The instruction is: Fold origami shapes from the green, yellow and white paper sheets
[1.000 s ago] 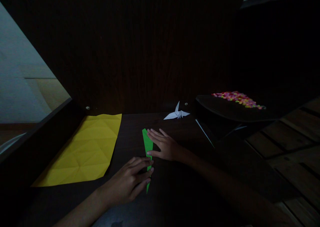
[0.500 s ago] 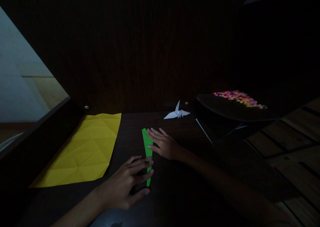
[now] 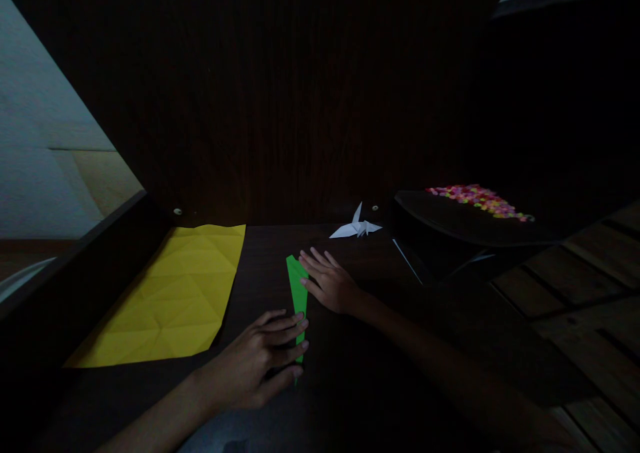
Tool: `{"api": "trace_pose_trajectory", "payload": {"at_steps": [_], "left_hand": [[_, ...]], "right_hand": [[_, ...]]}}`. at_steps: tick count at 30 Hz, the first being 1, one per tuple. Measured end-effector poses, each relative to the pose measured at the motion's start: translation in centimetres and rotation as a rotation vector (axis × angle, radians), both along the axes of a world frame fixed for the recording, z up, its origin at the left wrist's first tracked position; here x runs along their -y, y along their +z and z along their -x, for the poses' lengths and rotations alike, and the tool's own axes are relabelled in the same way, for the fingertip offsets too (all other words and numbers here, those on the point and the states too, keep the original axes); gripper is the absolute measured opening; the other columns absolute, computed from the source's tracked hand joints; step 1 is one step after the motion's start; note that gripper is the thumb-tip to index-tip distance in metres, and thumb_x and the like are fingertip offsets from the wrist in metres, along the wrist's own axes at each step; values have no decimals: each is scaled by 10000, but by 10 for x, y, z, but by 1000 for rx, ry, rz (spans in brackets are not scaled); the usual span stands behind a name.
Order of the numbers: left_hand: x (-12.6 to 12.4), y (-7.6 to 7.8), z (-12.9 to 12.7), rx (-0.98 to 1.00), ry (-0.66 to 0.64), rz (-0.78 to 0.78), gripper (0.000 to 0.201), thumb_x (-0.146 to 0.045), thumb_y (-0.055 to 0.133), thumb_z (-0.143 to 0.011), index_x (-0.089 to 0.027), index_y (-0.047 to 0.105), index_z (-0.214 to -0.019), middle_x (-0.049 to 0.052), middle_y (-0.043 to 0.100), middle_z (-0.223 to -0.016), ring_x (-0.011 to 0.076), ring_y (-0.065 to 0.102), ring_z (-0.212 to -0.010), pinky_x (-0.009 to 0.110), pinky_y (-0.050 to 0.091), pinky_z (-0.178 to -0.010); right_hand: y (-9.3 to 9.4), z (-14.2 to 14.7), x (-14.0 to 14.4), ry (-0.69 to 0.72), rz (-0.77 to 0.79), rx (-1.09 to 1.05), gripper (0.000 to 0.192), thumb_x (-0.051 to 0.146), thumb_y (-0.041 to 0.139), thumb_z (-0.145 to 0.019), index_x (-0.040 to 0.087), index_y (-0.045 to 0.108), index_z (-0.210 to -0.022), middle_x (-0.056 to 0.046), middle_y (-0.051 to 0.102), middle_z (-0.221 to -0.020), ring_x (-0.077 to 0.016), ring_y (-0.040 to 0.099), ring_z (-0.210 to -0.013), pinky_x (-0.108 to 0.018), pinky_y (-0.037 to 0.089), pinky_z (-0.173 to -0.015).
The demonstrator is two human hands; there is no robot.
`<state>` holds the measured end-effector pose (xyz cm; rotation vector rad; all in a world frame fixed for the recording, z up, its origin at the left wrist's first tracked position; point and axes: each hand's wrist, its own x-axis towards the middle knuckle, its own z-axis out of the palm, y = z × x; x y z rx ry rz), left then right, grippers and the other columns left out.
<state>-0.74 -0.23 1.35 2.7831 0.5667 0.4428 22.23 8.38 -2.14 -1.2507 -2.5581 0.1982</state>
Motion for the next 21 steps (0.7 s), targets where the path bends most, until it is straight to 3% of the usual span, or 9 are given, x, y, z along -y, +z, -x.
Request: {"api": "trace_pose_trajectory", "payload": {"at_steps": [6,11,16,21], "left_hand": [[-1,-5,-1,49,19,-11,331,-237,557,-955,-204,635,-1276,111,633,-1339,271,539,-1301,497,433,-1076],[0,-4,-1,73,36,-12,300,-225,549,-956,-200,661,-1234,86,679,-1280,264,590,-1246,481,450,-1069],[0,1,-1,118,41,68,280,-186,568,-922,-206,694,-1172,77,721,-1208,248,627,-1195,470,456,-1072],[0,5,0,128,36,88,278,-181,591,-890,-193,702,-1145,86,734,-1173,250,654,-1149,477,461,-1067]], "right_hand": [[-2,-2,2,18,-18,-6,603,415,429,-1001,183,282,-1537,-110,303,-1580,-290,180,-1489,-566,225,-1180],[2,-2,4,86,-90,-10,567,378,475,-984,157,374,-1497,-109,259,-1597,-313,66,-1502,-581,204,-1182],[7,-2,6,225,-104,-5,451,283,446,-998,174,475,-1435,-80,383,-1548,-279,123,-1500,-577,161,-1199],[8,-3,7,250,-64,-29,464,295,436,-1005,127,462,-1437,-82,426,-1523,-246,190,-1489,-508,173,-1217]]}}
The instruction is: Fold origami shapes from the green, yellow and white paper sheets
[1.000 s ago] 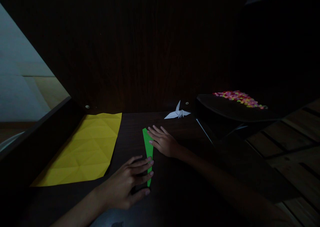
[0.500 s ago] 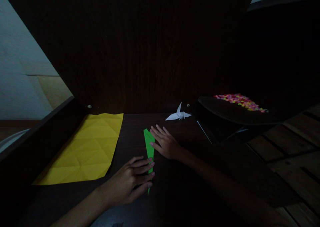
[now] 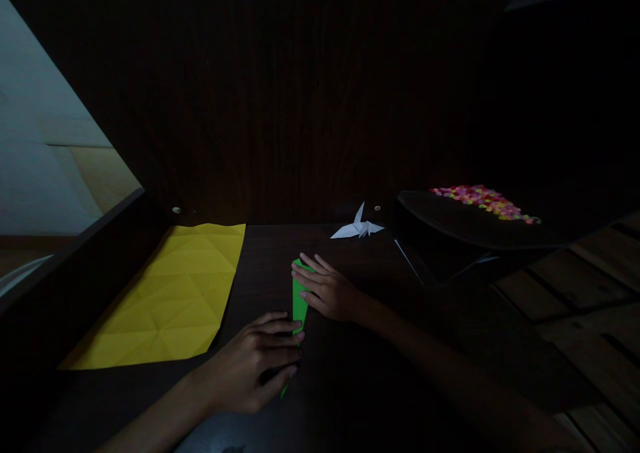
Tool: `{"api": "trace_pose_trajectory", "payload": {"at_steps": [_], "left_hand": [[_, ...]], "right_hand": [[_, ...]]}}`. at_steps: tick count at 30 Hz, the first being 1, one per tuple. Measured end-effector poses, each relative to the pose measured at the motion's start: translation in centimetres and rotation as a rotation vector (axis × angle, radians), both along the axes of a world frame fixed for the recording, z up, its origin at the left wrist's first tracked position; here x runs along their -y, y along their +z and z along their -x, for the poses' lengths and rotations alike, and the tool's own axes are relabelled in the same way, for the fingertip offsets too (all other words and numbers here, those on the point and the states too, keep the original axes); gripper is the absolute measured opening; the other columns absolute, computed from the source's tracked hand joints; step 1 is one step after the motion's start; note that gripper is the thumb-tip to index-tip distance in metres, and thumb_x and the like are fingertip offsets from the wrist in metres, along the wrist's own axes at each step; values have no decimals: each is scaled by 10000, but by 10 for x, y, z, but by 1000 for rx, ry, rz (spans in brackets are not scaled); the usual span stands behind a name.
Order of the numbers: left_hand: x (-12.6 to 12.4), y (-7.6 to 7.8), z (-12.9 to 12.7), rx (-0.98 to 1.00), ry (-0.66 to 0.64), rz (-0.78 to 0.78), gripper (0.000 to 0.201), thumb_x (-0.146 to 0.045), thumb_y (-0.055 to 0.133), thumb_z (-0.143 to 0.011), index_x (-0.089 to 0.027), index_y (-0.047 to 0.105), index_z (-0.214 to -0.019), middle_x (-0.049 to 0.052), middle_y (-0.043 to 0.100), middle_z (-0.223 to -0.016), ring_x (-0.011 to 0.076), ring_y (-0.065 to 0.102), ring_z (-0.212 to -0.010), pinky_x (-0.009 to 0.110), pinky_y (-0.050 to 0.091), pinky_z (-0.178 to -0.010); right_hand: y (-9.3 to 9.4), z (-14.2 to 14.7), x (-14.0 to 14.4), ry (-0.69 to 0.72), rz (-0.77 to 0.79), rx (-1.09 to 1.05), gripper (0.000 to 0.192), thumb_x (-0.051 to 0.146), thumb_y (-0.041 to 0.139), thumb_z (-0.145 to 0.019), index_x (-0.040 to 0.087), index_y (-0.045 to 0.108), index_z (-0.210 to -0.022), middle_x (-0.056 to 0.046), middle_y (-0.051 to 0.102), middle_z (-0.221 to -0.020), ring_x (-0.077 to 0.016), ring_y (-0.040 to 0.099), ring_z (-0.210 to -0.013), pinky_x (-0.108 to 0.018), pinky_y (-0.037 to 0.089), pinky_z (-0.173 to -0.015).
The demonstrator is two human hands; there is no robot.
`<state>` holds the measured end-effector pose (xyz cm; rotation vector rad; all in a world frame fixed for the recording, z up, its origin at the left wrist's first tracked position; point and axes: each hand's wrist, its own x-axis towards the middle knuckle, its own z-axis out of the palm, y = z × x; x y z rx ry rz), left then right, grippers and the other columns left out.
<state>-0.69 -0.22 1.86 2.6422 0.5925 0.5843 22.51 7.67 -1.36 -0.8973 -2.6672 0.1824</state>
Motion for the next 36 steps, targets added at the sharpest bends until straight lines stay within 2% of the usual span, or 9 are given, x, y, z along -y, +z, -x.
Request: {"api": "trace_pose_trajectory", "payload": {"at_steps": [5,10,15,19,22,26,28,31,36], "left_hand": [[-2,0,0,51,-1,-27,260,-161,573,-915,-172,687,-1148,77,772,-1043,224,693,-1072,430,498,-1029],[-2,-9,2,109,18,-114,251,-194,605,-923,-165,672,-1163,73,774,-1010,214,718,-1003,412,529,-988],[-6,-17,4,190,118,-190,207,-148,595,-934,-165,666,-1128,57,769,-974,172,731,-851,370,548,-940],[-10,-24,9,173,234,-268,227,-143,557,-947,-149,654,-1153,48,725,-813,175,688,-727,322,578,-728],[-11,-28,11,151,320,-238,289,-137,504,-965,-169,625,-1225,34,683,-785,165,656,-691,284,567,-651],[-12,-27,10,192,411,-122,359,-147,463,-974,-208,575,-1309,79,675,-1062,178,681,-923,284,588,-790],[-13,-25,9,199,466,-102,353,-182,483,-965,-210,577,-1304,90,667,-1110,200,678,-968,315,591,-822],[-15,-24,9,166,510,-86,343,-222,513,-950,-186,590,-1283,94,691,-1047,220,683,-915,344,597,-800],[-17,-28,11,129,519,-97,315,-228,507,-954,-146,613,-1238,85,718,-902,211,672,-785,322,591,-702]], "right_hand": [[0,-1,1,-37,32,5,485,273,437,-1003,127,422,-1464,-87,393,-1542,-270,189,-1488,-527,212,-1202],[0,-1,0,-75,28,24,488,257,409,-1010,148,390,-1485,-78,361,-1559,-292,192,-1486,-562,241,-1181],[-4,-5,-1,-96,8,-23,481,257,443,-996,160,426,-1467,-84,415,-1529,-304,235,-1474,-569,272,-1165],[-7,-10,-2,-128,-53,-107,417,233,478,-970,160,551,-1374,-103,512,-1460,-314,298,-1451,-565,330,-1129],[-8,-14,-1,-149,-96,-142,367,232,521,-941,149,628,-1282,-124,565,-1408,-331,372,-1408,-562,397,-1067],[-5,-16,2,-171,-106,-149,316,216,533,-925,165,667,-1206,-112,602,-1369,-326,435,-1358,-540,443,-1007],[-2,-17,5,-186,-110,-149,297,211,535,-923,175,676,-1182,-108,607,-1363,-323,452,-1340,-539,450,-989],[1,-17,10,-207,-119,-152,300,205,535,-924,181,664,-1194,-109,604,-1364,-317,474,-1312,-533,457,-973],[-2,-19,18,-222,-139,-205,385,180,546,-907,206,590,-1289,-101,577,-1391,-308,484,-1283,-538,457,-977]]}}
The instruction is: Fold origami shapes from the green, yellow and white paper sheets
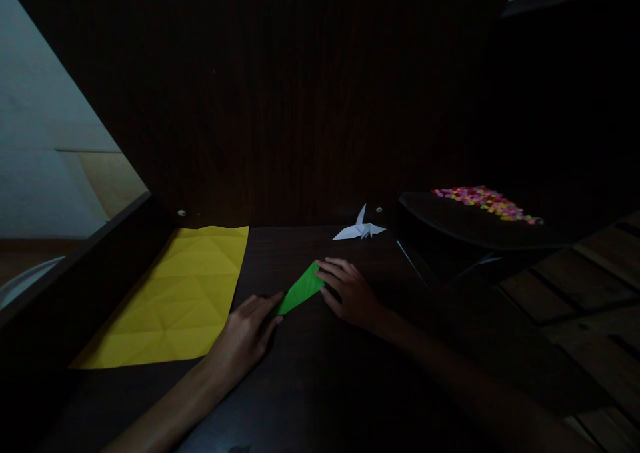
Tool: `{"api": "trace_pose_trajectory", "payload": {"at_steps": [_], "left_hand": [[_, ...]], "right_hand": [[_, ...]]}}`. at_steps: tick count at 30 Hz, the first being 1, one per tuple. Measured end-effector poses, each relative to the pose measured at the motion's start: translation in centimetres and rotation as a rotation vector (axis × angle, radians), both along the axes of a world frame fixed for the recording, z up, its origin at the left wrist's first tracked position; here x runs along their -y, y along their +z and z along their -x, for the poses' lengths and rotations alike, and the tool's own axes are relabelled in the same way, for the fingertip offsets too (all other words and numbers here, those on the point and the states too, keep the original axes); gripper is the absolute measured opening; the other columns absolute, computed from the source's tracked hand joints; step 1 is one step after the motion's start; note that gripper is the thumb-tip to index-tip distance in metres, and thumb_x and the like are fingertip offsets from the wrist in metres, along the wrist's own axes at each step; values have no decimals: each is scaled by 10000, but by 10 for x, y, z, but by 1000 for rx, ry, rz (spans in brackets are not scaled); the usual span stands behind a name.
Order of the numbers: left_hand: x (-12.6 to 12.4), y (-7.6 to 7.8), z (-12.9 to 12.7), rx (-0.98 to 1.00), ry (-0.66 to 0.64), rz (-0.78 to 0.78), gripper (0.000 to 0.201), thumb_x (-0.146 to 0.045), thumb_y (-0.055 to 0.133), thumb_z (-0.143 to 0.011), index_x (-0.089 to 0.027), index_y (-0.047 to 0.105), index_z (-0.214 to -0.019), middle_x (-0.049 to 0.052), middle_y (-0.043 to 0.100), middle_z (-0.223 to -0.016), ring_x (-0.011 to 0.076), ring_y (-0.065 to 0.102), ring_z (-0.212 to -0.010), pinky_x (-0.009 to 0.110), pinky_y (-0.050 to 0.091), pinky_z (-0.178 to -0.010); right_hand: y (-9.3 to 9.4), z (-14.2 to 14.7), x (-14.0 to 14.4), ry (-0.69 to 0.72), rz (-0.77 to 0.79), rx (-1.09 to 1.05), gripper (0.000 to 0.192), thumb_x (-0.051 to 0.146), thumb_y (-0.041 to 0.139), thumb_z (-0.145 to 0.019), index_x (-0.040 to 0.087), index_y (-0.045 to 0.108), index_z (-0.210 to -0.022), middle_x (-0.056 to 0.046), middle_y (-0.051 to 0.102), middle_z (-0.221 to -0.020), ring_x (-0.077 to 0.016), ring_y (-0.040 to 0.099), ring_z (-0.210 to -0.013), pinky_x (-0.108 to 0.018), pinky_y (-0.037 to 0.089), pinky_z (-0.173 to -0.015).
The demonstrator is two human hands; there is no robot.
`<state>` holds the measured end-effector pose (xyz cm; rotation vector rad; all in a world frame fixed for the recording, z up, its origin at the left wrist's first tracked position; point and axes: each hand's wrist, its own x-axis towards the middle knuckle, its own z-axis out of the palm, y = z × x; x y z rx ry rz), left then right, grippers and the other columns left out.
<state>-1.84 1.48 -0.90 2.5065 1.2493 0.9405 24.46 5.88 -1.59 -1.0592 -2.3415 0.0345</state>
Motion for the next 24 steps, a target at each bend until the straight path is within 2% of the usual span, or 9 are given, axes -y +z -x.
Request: {"api": "trace_pose_trajectory", "payload": {"at_steps": [4,7,10,18,24], "left_hand": [[2,2,0,-19,5,-33,305,-226,506,-952,-137,624,-1218,86,714,-894,209,672,-788,318,586,-703],[3,6,-3,-45,-20,-42,216,-193,496,-947,-169,684,-1051,70,702,-877,203,670,-802,314,577,-722],[4,8,-4,-74,-30,-54,193,-171,487,-941,-180,679,-927,60,689,-858,199,662,-793,309,569,-710],[5,5,-2,-268,-32,-186,221,-139,421,-950,-173,624,-872,56,632,-766,192,603,-672,292,527,-585],[7,9,-2,-195,-39,-199,247,-173,407,-973,-181,604,-825,40,604,-751,154,584,-586,253,506,-526]], "right_hand": [[-3,-3,5,-12,-40,-106,509,131,543,-877,222,487,-1375,-109,552,-1406,-291,494,-1259,-540,457,-996],[-2,-4,5,-40,-39,-176,539,109,549,-848,228,474,-1368,-114,549,-1387,-288,501,-1241,-532,467,-997],[0,-3,4,-74,-19,-237,516,105,555,-832,213,491,-1332,-131,551,-1355,-290,515,-1219,-530,470,-992],[2,-2,6,-156,115,-398,383,143,561,-835,207,545,-1212,-126,596,-1252,-284,550,-1174,-541,448,-1005],[5,-2,7,-173,205,-493,321,149,563,-830,208,591,-1144,-122,597,-1214,-280,557,-1153,-489,500,-929]]}}
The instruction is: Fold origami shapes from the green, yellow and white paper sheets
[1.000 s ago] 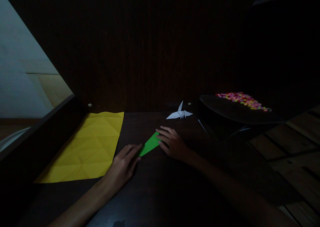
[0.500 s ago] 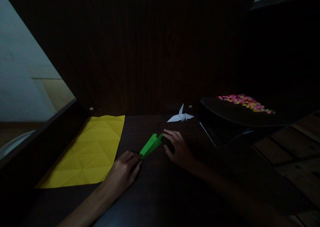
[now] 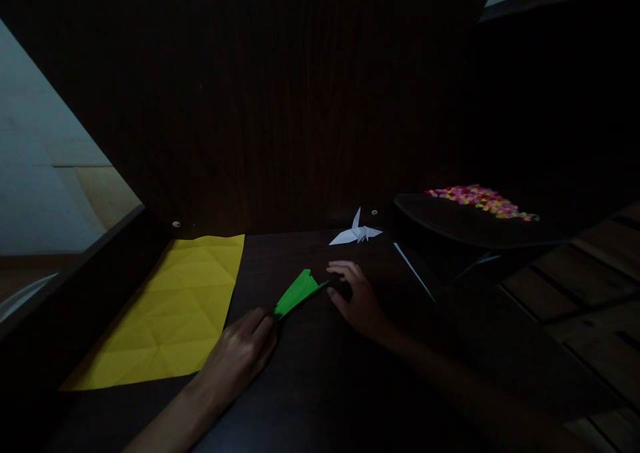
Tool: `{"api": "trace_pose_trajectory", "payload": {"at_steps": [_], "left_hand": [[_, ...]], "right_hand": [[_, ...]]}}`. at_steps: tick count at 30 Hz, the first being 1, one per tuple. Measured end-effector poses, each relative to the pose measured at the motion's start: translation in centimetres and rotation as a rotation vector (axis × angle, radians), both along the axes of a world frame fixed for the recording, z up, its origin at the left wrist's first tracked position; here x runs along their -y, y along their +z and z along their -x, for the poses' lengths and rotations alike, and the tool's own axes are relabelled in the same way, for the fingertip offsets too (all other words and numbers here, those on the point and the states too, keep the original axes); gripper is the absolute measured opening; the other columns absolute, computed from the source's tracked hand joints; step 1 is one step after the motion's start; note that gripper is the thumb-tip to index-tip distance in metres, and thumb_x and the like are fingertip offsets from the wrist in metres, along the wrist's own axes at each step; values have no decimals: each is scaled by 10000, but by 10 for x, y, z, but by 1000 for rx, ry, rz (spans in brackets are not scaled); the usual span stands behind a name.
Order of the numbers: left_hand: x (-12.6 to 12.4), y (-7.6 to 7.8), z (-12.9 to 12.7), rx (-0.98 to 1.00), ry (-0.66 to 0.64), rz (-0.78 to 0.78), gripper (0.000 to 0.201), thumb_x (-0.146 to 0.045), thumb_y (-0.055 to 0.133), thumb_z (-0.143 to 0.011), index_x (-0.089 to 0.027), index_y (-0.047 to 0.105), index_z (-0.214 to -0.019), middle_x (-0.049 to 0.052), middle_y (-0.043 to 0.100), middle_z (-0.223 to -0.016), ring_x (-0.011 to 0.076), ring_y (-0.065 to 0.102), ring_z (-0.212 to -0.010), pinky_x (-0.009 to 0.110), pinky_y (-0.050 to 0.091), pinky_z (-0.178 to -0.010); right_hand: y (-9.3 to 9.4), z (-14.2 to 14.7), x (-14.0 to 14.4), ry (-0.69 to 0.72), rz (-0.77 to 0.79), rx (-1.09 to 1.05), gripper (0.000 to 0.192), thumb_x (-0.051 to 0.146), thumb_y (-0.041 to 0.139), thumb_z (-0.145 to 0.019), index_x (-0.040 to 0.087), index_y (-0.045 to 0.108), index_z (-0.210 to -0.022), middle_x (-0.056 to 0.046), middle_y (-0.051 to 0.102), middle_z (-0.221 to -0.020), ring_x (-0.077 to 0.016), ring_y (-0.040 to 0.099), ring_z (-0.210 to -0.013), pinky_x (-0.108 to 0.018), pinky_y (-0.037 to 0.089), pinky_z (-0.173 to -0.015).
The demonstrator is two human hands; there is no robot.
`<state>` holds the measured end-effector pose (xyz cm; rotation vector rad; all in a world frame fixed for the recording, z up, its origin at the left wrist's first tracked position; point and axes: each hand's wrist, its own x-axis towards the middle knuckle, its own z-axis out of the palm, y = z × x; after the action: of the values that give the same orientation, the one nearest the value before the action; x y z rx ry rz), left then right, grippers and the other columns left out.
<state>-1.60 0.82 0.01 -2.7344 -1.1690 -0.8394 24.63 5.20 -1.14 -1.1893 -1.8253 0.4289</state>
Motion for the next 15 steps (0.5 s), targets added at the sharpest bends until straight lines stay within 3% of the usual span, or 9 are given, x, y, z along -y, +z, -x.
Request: {"api": "trace_pose_trajectory", "payload": {"at_steps": [5,8,12,15], "left_hand": [[0,16,-3,357,14,209,120,-218,570,-917,-181,670,-864,48,676,-871,155,676,-755,240,556,-677],[-2,23,-4,602,79,460,129,-271,677,-843,-183,691,-750,34,689,-825,141,656,-681,226,534,-615],[-5,24,-3,948,113,852,233,-369,766,-749,-168,669,-680,24,696,-793,129,636,-617,213,500,-547],[-3,23,-5,1064,129,1074,290,-414,814,-696,-172,657,-727,-8,683,-667,121,610,-545,204,471,-512]], "right_hand": [[1,2,2,-1,32,-77,289,165,572,-830,221,596,-1113,-110,603,-1198,-268,575,-1120,-438,524,-859],[0,4,2,11,84,-149,332,200,624,-805,222,573,-1132,-112,596,-1203,-259,586,-1082,-416,522,-836],[-2,8,0,152,327,-424,477,307,716,-744,218,513,-1167,-112,610,-1157,-236,636,-986,-386,532,-795],[1,11,1,341,542,-583,429,386,750,-731,190,550,-1055,-72,663,-963,-204,675,-841,-359,528,-768]]}}
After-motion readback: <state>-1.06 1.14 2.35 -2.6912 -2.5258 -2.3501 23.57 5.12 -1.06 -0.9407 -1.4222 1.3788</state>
